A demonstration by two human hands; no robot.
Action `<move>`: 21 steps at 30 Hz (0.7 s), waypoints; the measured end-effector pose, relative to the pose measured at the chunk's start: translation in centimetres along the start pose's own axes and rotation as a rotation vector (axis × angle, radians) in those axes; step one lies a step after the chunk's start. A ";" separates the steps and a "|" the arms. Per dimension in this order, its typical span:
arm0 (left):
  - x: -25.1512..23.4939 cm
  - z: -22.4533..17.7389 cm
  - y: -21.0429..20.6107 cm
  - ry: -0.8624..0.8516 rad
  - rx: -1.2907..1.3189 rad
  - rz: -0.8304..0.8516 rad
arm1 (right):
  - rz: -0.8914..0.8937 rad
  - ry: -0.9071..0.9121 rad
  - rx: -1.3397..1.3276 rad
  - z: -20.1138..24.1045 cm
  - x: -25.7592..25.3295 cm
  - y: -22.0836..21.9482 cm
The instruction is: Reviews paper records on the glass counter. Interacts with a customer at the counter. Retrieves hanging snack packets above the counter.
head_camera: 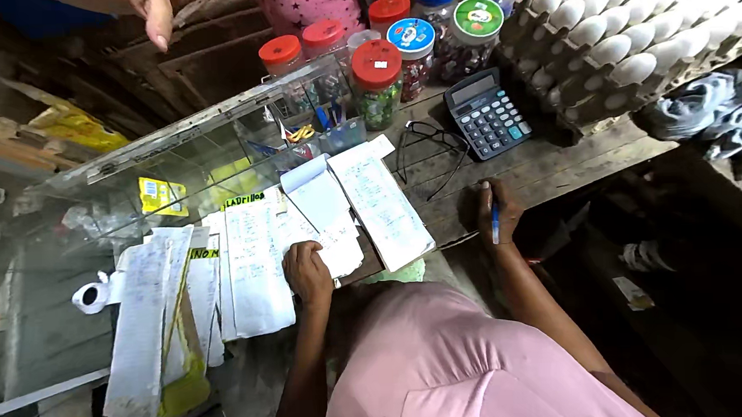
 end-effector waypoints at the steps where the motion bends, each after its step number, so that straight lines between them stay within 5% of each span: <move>1: 0.1 0.1 0.1 0.001 0.014 -0.012 | 0.009 0.004 -0.001 0.1 0.0 0.0; 21: 1.1 1.3 0.9 -0.004 0.263 -0.254 | 0.002 0.093 0.014 0.7 0.2 -0.2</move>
Point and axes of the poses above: each hand's wrist, its own x-axis away from the middle knuckle, its own y-axis out of the back of the hand, z = x × y, the point moved 7 cm from there along -x, towards the middle knuckle, and after that the axes turned 3 degrees about -z, right-handed, at the moved point
